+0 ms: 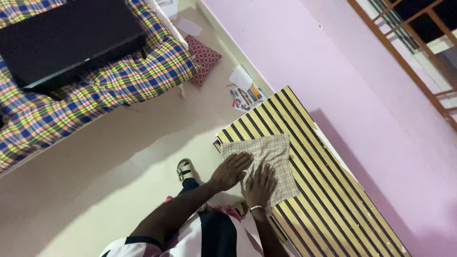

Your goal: The person cleans the surfaces and edges of a wooden shelf and a white cabinet using a cloth.

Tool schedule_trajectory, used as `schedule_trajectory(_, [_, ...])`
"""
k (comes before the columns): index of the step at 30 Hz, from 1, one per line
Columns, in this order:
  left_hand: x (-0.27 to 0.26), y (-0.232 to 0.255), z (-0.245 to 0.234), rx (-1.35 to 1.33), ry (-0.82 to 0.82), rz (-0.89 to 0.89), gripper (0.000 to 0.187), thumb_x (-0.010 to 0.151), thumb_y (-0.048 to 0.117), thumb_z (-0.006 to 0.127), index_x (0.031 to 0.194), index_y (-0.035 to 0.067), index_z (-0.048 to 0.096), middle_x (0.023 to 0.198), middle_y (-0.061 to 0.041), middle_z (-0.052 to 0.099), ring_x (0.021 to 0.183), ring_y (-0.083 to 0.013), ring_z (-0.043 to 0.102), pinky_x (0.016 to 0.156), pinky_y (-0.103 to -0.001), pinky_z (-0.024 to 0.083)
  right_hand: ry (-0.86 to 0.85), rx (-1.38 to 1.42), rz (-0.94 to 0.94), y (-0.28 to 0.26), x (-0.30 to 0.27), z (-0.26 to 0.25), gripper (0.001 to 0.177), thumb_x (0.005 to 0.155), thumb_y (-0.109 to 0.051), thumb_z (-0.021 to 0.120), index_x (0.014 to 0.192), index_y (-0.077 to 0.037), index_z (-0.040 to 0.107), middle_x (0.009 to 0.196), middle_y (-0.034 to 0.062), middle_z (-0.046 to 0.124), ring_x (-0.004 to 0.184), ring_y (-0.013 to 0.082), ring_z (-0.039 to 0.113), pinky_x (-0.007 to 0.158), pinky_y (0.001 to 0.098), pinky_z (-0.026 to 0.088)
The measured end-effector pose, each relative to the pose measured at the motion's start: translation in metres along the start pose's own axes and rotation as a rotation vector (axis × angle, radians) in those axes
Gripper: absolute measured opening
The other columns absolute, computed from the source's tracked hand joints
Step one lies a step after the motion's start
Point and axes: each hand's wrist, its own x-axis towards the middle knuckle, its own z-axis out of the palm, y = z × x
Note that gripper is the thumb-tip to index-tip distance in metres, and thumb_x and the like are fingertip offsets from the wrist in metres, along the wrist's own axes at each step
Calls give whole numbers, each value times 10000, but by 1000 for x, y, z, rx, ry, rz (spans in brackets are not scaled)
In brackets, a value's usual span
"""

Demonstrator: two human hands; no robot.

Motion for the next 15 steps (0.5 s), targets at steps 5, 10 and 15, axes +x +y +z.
schedule_trajectory(5, [5, -62, -39, 41, 15, 20, 572, 1071, 299, 401, 1607, 114, 329, 1691, -59, 298, 1557, -238, 242, 1270, -457, 172, -42, 8, 1, -60, 48, 13, 723, 987, -396, 418, 1620, -74, 288, 1727, 165, 147, 1595, 383, 80, 1251, 602, 50])
schedule_trajectory(10, [15, -92, -58, 17, -4, 21, 571, 1049, 288, 443, 1583, 108, 355, 1684, -67, 319, 1557, -247, 249, 1268, -451, 190, -74, 51, 43, -88, 76, 5, 714, 981, -386, 429, 1618, -90, 298, 1723, 153, 150, 1592, 382, 79, 1248, 595, 38])
schedule_trajectory(15, [27, -96, -66, 48, 15, 59, 613, 1019, 265, 468, 1578, 48, 341, 1672, -112, 307, 1548, -279, 253, 1239, -460, 204, -92, 8, 48, -95, 91, -2, 669, 989, -359, 418, 1602, -109, 323, 1726, 139, 167, 1596, 363, 97, 1254, 586, 52])
